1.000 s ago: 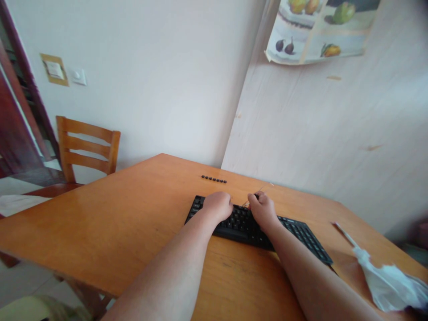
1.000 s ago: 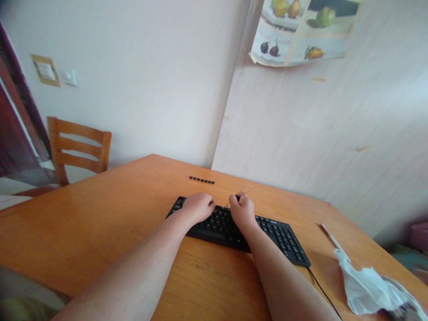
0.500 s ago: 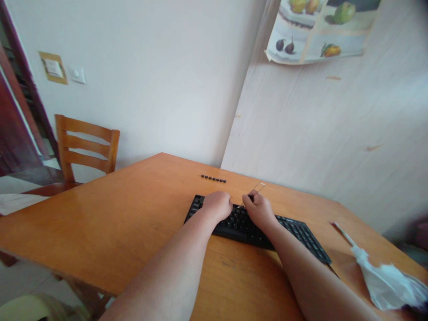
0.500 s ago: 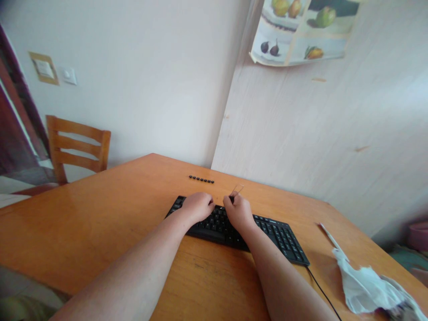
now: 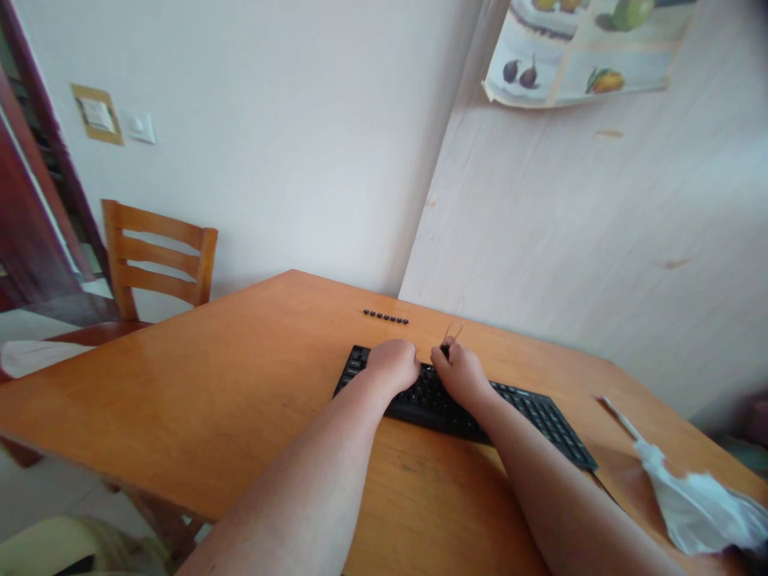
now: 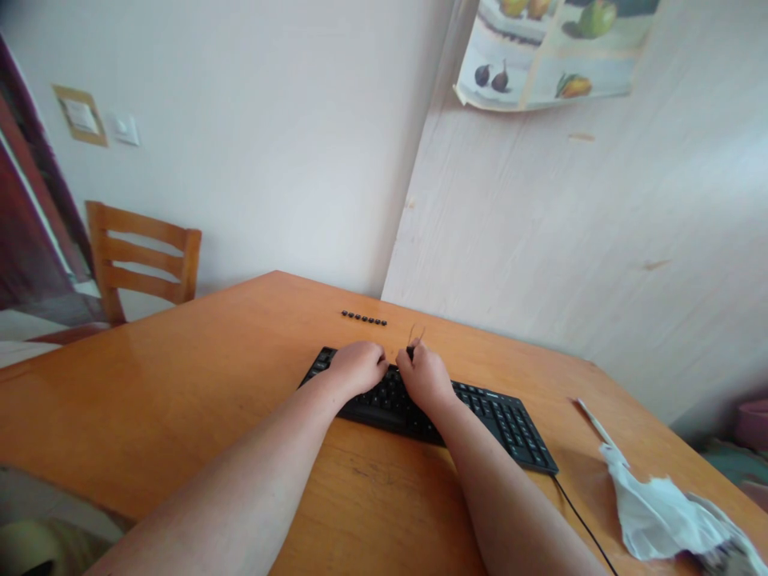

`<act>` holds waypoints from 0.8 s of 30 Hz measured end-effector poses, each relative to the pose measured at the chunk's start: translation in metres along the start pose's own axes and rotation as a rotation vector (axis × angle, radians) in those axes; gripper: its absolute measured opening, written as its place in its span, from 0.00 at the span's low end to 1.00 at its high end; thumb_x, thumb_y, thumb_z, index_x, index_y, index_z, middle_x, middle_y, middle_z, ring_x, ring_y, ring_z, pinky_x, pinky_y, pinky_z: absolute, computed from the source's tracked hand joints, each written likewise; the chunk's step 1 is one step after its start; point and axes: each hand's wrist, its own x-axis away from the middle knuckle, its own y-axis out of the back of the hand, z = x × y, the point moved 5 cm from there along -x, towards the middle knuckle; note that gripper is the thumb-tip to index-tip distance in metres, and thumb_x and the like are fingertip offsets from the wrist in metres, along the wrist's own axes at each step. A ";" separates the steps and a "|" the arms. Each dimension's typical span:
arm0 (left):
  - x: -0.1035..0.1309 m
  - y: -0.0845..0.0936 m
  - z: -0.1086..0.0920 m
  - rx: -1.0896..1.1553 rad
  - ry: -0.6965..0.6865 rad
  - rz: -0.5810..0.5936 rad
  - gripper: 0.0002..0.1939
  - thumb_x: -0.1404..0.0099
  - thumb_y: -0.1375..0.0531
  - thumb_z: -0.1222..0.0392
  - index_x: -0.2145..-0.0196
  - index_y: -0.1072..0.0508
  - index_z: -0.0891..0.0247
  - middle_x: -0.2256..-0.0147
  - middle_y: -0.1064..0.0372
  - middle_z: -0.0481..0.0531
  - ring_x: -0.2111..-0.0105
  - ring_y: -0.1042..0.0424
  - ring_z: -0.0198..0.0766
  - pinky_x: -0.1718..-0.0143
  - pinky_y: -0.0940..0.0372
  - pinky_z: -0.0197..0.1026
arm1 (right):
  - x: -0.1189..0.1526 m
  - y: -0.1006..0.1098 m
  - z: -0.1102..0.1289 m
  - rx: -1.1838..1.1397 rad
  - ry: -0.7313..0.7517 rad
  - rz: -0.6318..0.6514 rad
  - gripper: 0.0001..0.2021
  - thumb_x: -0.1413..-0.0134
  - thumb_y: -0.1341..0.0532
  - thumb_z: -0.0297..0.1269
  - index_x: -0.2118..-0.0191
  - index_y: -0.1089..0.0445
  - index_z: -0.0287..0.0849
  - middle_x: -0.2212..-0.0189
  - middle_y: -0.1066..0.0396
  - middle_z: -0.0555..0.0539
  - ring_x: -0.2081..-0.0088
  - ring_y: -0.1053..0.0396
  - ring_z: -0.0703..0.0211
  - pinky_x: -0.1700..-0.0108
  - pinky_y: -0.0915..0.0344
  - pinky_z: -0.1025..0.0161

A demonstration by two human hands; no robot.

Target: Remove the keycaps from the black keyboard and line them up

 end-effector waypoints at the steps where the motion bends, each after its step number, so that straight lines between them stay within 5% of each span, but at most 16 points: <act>1: 0.000 0.000 0.000 0.002 -0.001 -0.004 0.15 0.37 0.48 0.53 0.65 0.24 0.61 0.64 0.24 0.59 0.60 0.26 0.48 0.62 0.33 0.45 | -0.001 0.001 -0.003 -0.019 -0.028 -0.004 0.09 0.44 0.48 0.40 0.72 0.37 0.42 0.79 0.33 0.47 0.73 0.35 0.58 0.72 0.50 0.65; 24: 0.000 0.002 0.001 0.009 0.000 0.019 0.16 0.37 0.48 0.53 0.63 0.23 0.60 0.62 0.25 0.58 0.59 0.27 0.46 0.61 0.33 0.43 | 0.004 -0.002 -0.036 -0.491 -0.341 -0.114 0.11 0.51 0.46 0.43 0.73 0.34 0.41 0.83 0.31 0.48 0.80 0.37 0.59 0.77 0.46 0.65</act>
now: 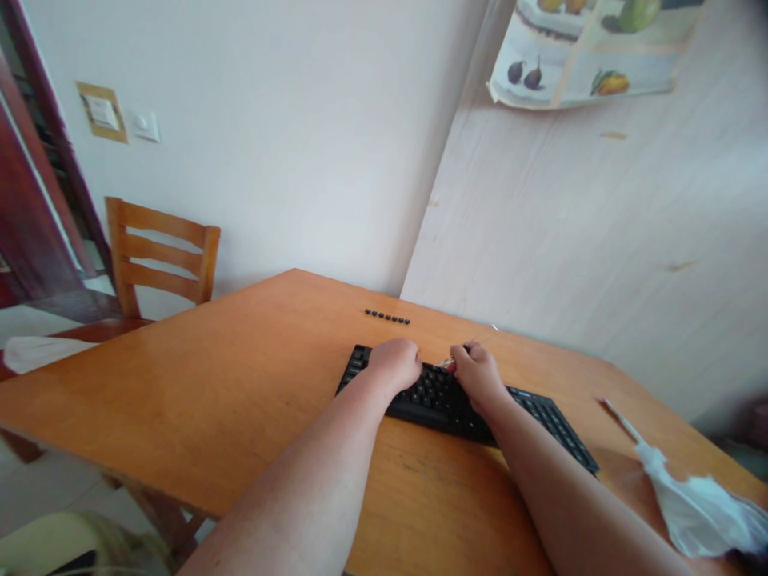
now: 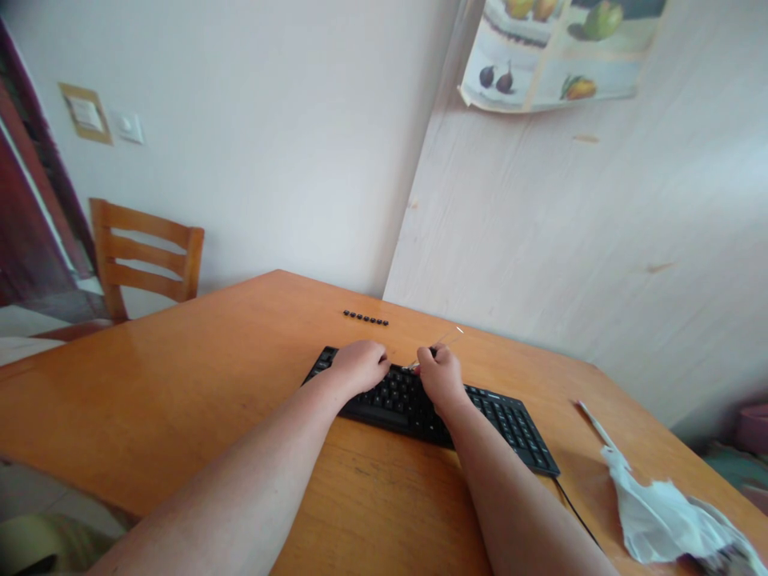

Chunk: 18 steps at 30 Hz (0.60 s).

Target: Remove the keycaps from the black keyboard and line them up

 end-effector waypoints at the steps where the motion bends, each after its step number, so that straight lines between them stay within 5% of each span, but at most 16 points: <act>1: 0.000 0.000 0.000 0.001 0.000 0.004 0.16 0.37 0.48 0.53 0.63 0.23 0.61 0.62 0.25 0.58 0.59 0.27 0.46 0.61 0.33 0.43 | 0.000 0.000 0.002 0.025 0.016 0.010 0.12 0.50 0.46 0.43 0.72 0.33 0.40 0.82 0.30 0.48 0.80 0.36 0.59 0.77 0.45 0.65; 18: 0.002 0.000 -0.001 0.021 0.004 0.027 0.16 0.36 0.48 0.53 0.62 0.24 0.62 0.62 0.25 0.61 0.58 0.26 0.48 0.59 0.34 0.45 | 0.015 -0.017 0.042 0.649 0.332 0.179 0.12 0.40 0.50 0.42 0.67 0.34 0.41 0.73 0.28 0.41 0.69 0.32 0.54 0.71 0.50 0.64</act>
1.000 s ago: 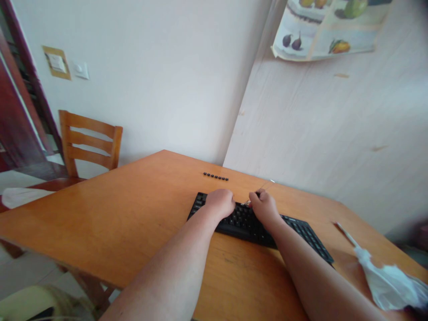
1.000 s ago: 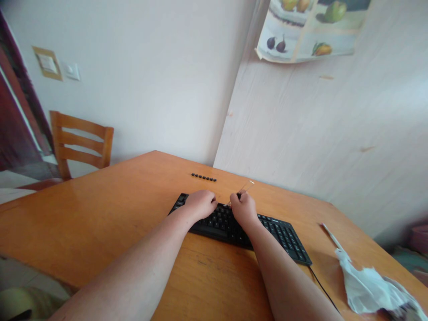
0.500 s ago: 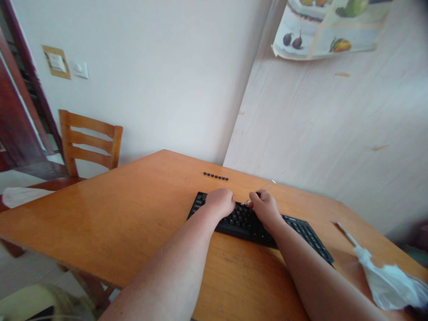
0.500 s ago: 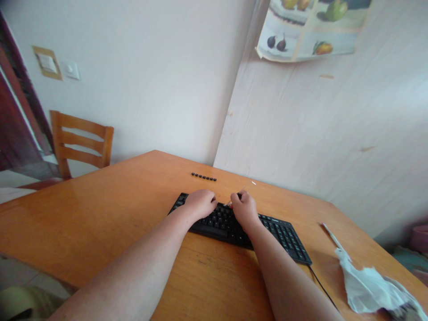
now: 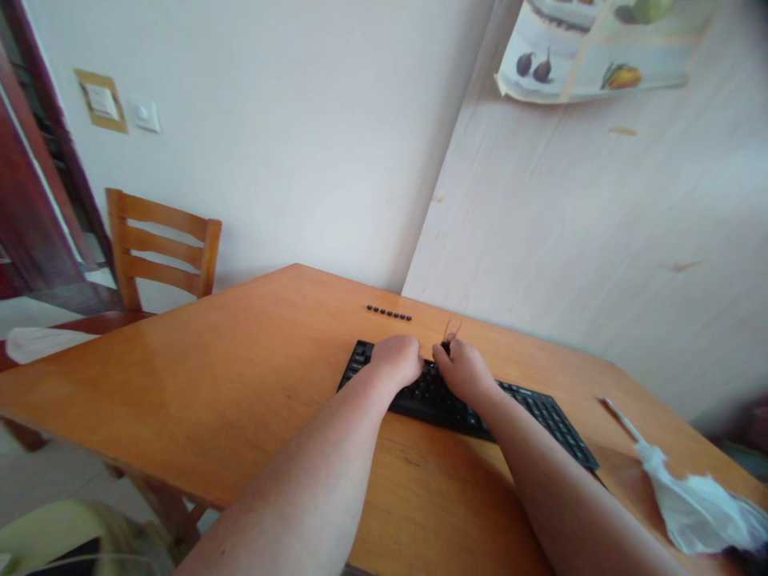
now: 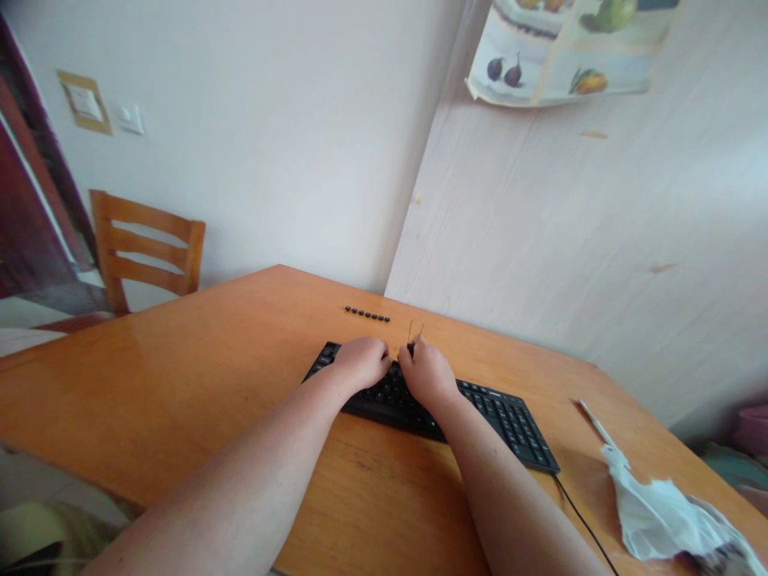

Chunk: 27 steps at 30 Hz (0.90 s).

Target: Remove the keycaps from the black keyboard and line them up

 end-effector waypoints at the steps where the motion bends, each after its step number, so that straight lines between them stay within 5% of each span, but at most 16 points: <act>1: 0.000 0.000 0.000 0.001 0.001 0.001 0.16 0.36 0.49 0.53 0.62 0.24 0.62 0.62 0.25 0.61 0.58 0.26 0.48 0.59 0.33 0.45 | 0.000 0.000 0.003 0.023 0.010 0.014 0.12 0.40 0.50 0.42 0.66 0.34 0.40 0.72 0.28 0.41 0.69 0.31 0.54 0.71 0.50 0.64; 12: 0.001 0.003 0.000 0.009 0.012 -0.006 0.14 0.37 0.47 0.53 0.64 0.24 0.61 0.61 0.25 0.60 0.58 0.26 0.48 0.60 0.33 0.44 | -0.007 0.006 -0.010 -0.025 -0.069 -0.047 0.11 0.44 0.48 0.39 0.71 0.33 0.40 0.77 0.30 0.42 0.73 0.34 0.56 0.73 0.50 0.64; 27: 0.001 0.002 0.000 0.022 0.014 -0.019 0.14 0.37 0.47 0.55 0.63 0.23 0.61 0.61 0.24 0.60 0.58 0.27 0.47 0.59 0.33 0.44 | 0.000 -0.004 -0.033 -0.493 -0.320 -0.031 0.12 0.47 0.46 0.43 0.68 0.33 0.39 0.79 0.27 0.44 0.80 0.32 0.59 0.77 0.43 0.65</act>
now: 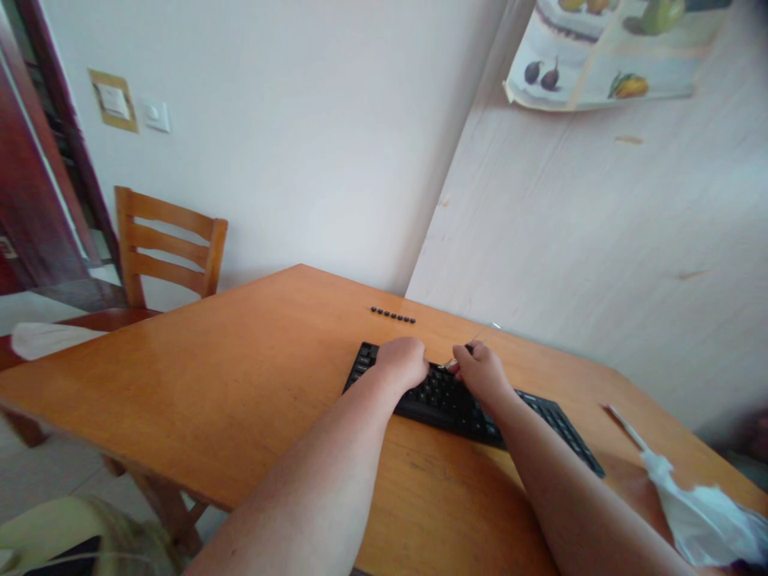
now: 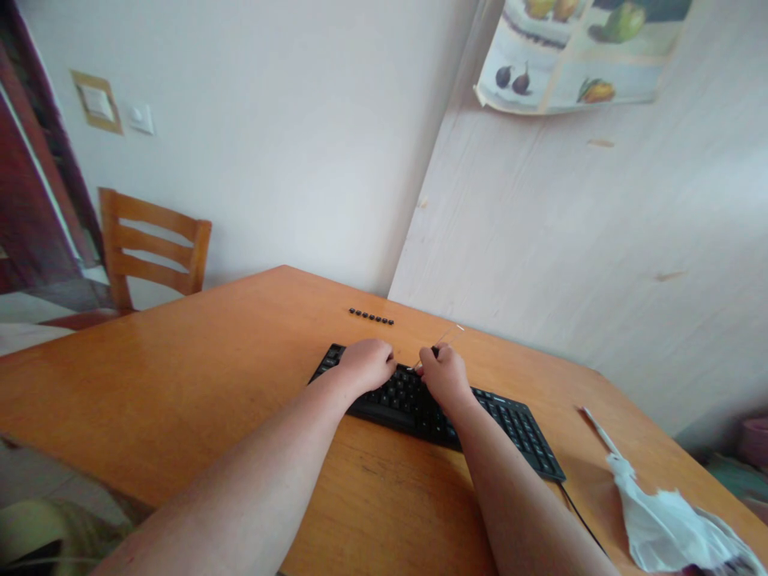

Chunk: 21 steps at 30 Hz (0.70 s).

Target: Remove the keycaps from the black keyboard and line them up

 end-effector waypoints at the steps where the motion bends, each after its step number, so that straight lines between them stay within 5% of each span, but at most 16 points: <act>1: 0.000 0.000 0.000 0.003 0.001 0.006 0.14 0.37 0.47 0.54 0.62 0.23 0.61 0.61 0.24 0.60 0.57 0.27 0.47 0.59 0.33 0.44 | 0.000 0.000 0.000 0.004 0.002 0.001 0.12 0.47 0.46 0.43 0.68 0.33 0.39 0.79 0.27 0.44 0.80 0.32 0.59 0.77 0.43 0.65; 21: 0.001 0.001 -0.001 -0.010 -0.002 0.003 0.15 0.37 0.47 0.53 0.65 0.24 0.62 0.63 0.24 0.61 0.59 0.26 0.50 0.60 0.32 0.47 | 0.003 -0.012 0.027 0.501 0.257 0.020 0.12 0.43 0.48 0.43 0.68 0.33 0.41 0.73 0.29 0.42 0.69 0.32 0.53 0.71 0.49 0.64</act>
